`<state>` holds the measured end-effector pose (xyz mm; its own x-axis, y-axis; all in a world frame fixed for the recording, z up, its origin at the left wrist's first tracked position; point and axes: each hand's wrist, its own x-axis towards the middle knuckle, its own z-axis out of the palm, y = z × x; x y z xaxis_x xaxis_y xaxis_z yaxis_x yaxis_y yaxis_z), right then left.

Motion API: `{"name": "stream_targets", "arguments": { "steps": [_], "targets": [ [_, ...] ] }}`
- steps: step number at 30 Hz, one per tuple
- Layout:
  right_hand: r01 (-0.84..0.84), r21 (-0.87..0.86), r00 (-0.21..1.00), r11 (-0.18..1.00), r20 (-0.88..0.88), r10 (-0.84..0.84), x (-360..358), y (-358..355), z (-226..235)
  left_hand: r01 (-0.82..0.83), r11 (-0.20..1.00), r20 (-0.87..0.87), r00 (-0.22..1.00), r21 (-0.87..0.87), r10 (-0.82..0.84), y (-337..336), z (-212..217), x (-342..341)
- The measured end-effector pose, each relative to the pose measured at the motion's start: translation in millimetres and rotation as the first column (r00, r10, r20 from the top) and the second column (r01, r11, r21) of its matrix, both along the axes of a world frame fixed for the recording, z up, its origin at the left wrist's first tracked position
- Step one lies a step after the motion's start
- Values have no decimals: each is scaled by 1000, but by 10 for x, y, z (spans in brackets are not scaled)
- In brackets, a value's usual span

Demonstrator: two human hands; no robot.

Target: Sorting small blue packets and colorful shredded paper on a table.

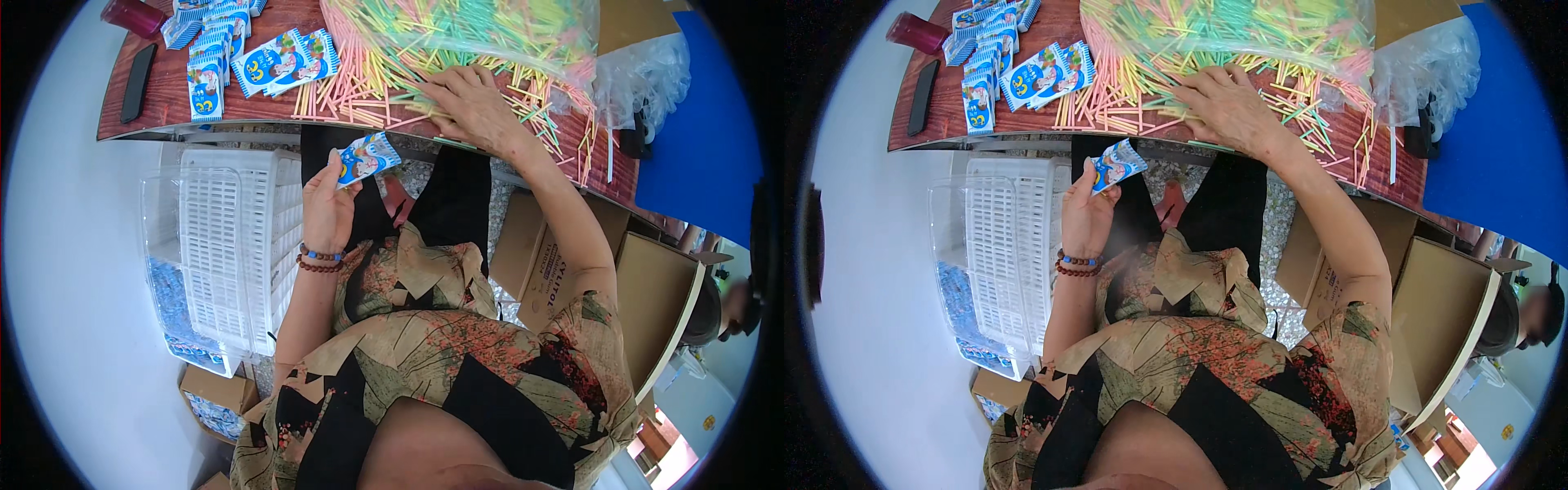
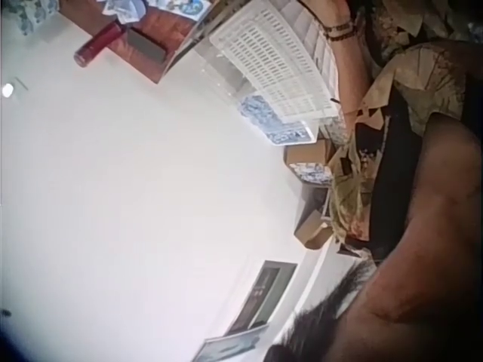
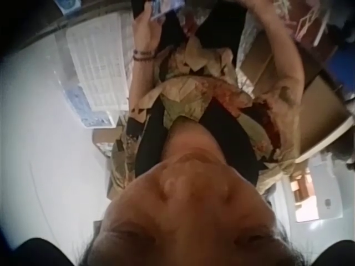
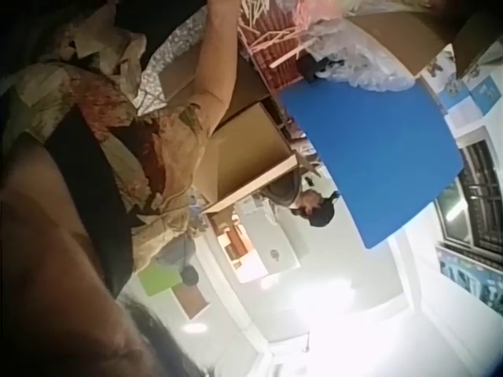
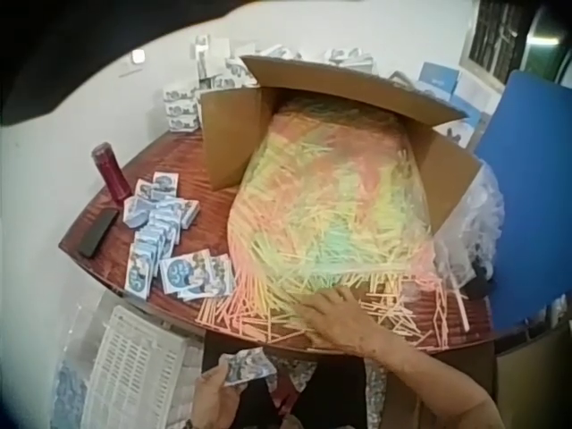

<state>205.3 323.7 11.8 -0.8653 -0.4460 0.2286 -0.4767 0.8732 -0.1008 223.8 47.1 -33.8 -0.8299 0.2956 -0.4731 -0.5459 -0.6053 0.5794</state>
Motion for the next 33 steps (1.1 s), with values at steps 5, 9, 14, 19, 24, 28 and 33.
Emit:
{"name": "stream_targets", "arguments": {
  "steps": [5, 9, 14, 19, 24, 28, 33],
  "targets": [
    [151, 142, 988, 978, -61, -144, -5, -120, 56, -9, 1000, 6, 1000, 2, 9, -10, 24, -11],
    [229, 194, 969, 954, -135, -205, -29, -126, -29, -11, 1000, 11, 1000, 9, 11, 1, -1, -10],
    [253, 27, 965, 967, -76, -250, -1, 13, -82, -18, 1000, 20, 1000, 8, 18, -3, -11, -11],
    [436, -366, 900, 822, 188, -393, 2, 46, -38, -20, 1000, 23, 1000, 18, 19, 19, 4, 3],
    [353, -902, 925, 247, 296, -239, 3, 140, -54, 25, 999, 2, 1000, 44, -25, 10, -8, 10],
    [357, -929, 907, 97, 320, -272, 63, 42, -154, 3, 999, 15, 1000, 38, -4, 51, -4, 28],
    [360, -923, 918, 135, 325, -226, 97, 45, -239, 28, 997, -1, 1000, 68, -28, 50, -4, 21]
  ]
}}
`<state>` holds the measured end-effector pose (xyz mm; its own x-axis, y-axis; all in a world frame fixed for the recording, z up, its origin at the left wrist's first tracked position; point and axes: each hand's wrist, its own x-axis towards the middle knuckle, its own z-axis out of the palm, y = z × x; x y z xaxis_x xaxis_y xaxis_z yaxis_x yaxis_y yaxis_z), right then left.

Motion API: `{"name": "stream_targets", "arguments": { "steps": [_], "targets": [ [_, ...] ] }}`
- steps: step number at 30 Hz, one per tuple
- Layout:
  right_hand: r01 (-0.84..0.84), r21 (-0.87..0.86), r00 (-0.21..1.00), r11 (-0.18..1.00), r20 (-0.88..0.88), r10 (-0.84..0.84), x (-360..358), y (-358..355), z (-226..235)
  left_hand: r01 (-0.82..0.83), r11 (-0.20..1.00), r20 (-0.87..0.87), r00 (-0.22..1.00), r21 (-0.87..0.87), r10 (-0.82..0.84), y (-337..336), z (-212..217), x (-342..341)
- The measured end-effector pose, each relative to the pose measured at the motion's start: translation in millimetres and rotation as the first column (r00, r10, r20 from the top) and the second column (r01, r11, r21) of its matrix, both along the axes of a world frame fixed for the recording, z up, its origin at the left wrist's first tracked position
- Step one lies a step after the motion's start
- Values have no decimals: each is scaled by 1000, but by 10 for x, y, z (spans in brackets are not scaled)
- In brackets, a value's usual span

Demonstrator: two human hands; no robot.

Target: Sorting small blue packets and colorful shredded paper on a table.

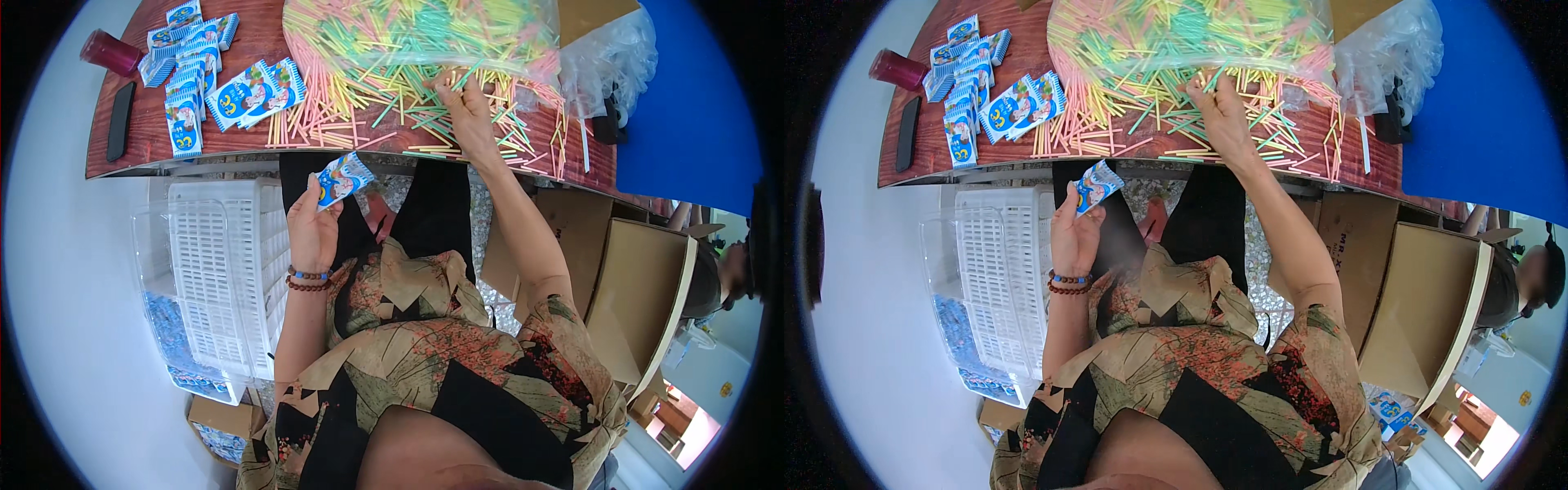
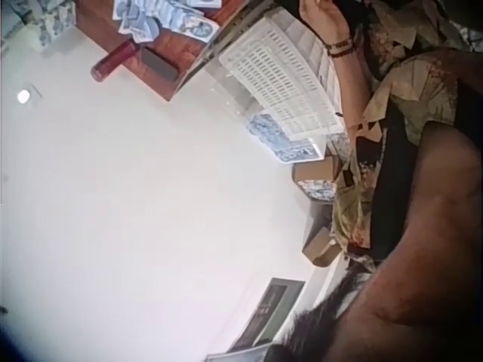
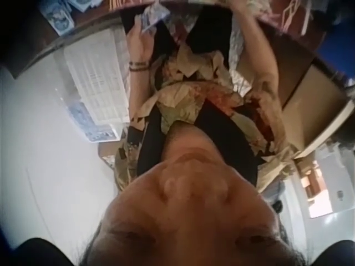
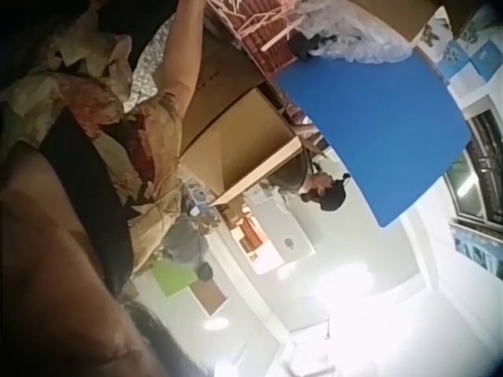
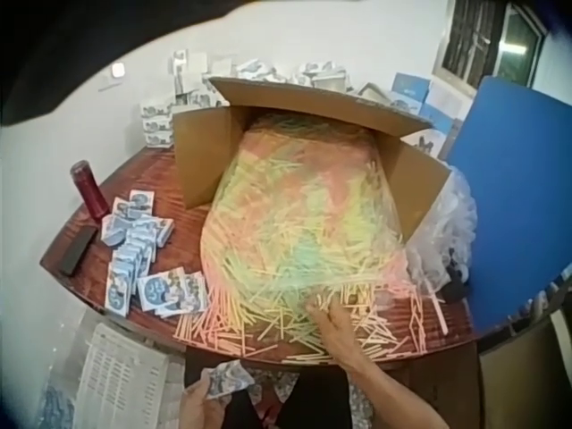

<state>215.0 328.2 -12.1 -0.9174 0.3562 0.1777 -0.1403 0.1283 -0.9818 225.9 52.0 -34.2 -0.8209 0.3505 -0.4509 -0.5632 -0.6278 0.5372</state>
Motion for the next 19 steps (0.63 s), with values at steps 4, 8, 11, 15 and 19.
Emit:
{"name": "stream_targets", "arguments": {
  "steps": [4, 8, 11, 15, 19],
  "targets": [
    [10, 73, 1000, 997, -11, -10, -33, -8, -8, -10, 1000, 25, 1000, -5, 10, 5, -31, 11],
    [23, -48, 991, 999, -132, -29, -65, 15, 63, -13, 1000, 22, 1000, -11, 13, -30, -63, 15],
    [51, 27, 998, 998, -36, -50, -59, 0, 54, -7, 1000, 14, 1000, 5, 7, -31, -53, 0],
    [39, 218, 996, 975, 68, -55, -74, 57, -97, -17, 1000, 27, 999, -1, 17, -15, -49, 15],
    [68, 351, 998, 934, -19, -65, -125, 105, -188, -6, 1000, 25, 1000, 0, 6, -15, -55, 6]
  ]
}}
